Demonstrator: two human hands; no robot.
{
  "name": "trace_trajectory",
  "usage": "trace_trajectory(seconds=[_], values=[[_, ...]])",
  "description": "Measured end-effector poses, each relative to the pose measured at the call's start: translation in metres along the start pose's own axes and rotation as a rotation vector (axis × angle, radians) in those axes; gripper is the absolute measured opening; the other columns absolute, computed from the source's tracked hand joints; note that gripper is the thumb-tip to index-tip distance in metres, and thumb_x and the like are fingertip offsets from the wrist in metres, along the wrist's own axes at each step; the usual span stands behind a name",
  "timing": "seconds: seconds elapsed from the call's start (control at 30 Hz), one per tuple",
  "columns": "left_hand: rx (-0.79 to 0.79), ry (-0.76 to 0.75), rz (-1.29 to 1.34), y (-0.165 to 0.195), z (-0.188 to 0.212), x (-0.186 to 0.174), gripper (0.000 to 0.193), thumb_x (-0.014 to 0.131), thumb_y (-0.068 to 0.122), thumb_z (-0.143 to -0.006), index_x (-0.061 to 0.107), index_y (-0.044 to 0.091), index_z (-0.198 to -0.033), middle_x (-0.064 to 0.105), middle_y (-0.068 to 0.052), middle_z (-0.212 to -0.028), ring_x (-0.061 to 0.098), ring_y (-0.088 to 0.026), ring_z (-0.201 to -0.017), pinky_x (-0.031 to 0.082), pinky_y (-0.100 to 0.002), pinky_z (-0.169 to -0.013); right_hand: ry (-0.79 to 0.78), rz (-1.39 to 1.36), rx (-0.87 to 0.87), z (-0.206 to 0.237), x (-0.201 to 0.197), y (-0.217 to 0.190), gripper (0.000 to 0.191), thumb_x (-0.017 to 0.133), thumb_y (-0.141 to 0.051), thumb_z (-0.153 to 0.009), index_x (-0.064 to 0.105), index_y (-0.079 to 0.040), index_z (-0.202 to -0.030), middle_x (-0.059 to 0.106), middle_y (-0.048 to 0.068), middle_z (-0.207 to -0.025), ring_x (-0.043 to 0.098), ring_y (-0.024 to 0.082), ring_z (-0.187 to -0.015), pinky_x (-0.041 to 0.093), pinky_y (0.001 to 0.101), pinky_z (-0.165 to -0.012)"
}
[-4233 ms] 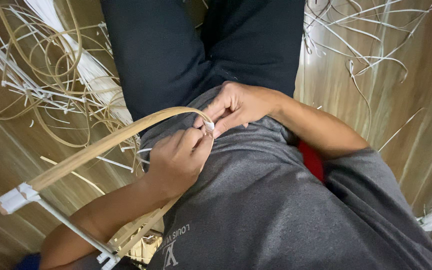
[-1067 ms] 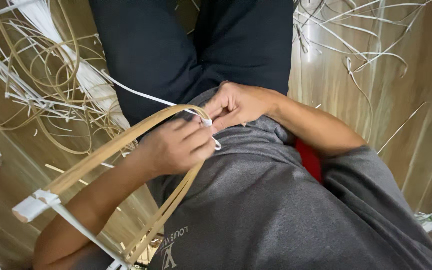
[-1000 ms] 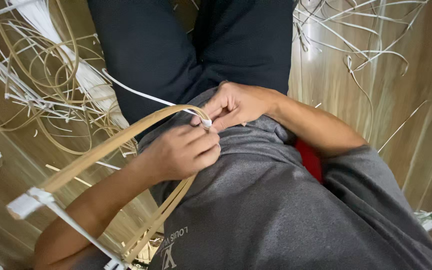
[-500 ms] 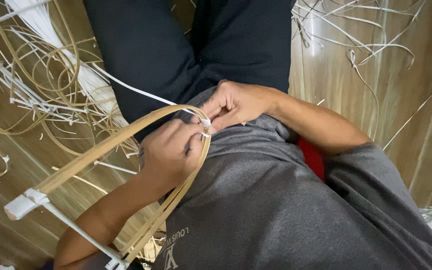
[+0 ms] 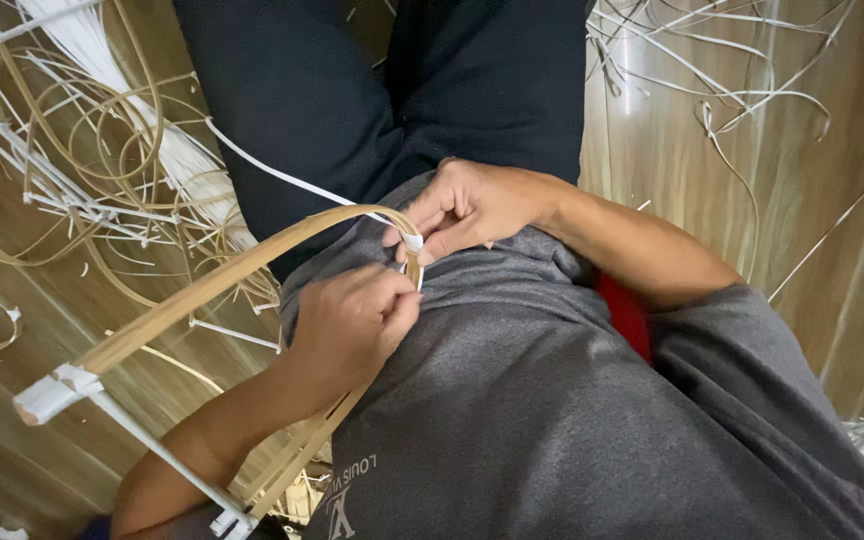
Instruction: The person sits on the floor and wraps white cable ties around a curved bamboo frame, tightening each tie and trimming the excess with scissors. The person repeats this process multiple times along the frame.
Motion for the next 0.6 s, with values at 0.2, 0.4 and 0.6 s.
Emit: trace_trajectory(seconds=[0.2, 0.4, 0.6], values=[[0.367, 0.056, -0.282, 0.026, 0.008, -0.014, 0.009, 0.074, 0.010, -0.093, 0.065, 0.007, -0.094, 0.061, -0.002, -0.092, 0.061, -0.016, -0.078, 0.050, -0.031, -0.063, -0.012, -0.067, -0.015, -0.001, 0.001, -0.003, 0.039, 0.071, 0.002, -0.096, 0.064, 0.005, -0.134, 0.076, 0.017, -0.118, 0.075, 0.016, -0.108, 0.062, 0.0296, -0.099], [0.548, 0.048, -0.481, 0.032, 0.004, -0.006, 0.017, 0.070, 0.016, -0.092, 0.069, 0.007, -0.106, 0.060, -0.001, -0.098, 0.058, -0.016, -0.083, 0.051, -0.030, -0.070, 0.064, 0.113, 0.192, 0.002, -0.007, 0.015, 0.042, 0.075, 0.002, -0.092, 0.068, 0.004, -0.133, 0.081, 0.019, -0.110, 0.065, 0.016, -0.073, 0.048, 0.0297, -0.057], [0.485, 0.030, -0.231, 0.018, -0.001, -0.008, 0.014, 0.075, 0.014, -0.091, 0.067, 0.007, -0.101, 0.058, -0.002, -0.096, 0.059, -0.018, -0.083, 0.052, -0.032, -0.071, 0.000, -0.020, 0.014, 0.000, 0.000, 0.001, 0.042, 0.074, 0.001, -0.094, 0.064, 0.004, -0.135, 0.077, 0.015, -0.117, 0.074, 0.013, -0.104, 0.062, 0.0284, -0.097]])
Point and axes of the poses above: each hand's wrist, its own z-axis away from the middle knuckle, its own x-axis out of the palm, y = z × x, the point moved 10 cm from there along -z, towards the middle knuckle
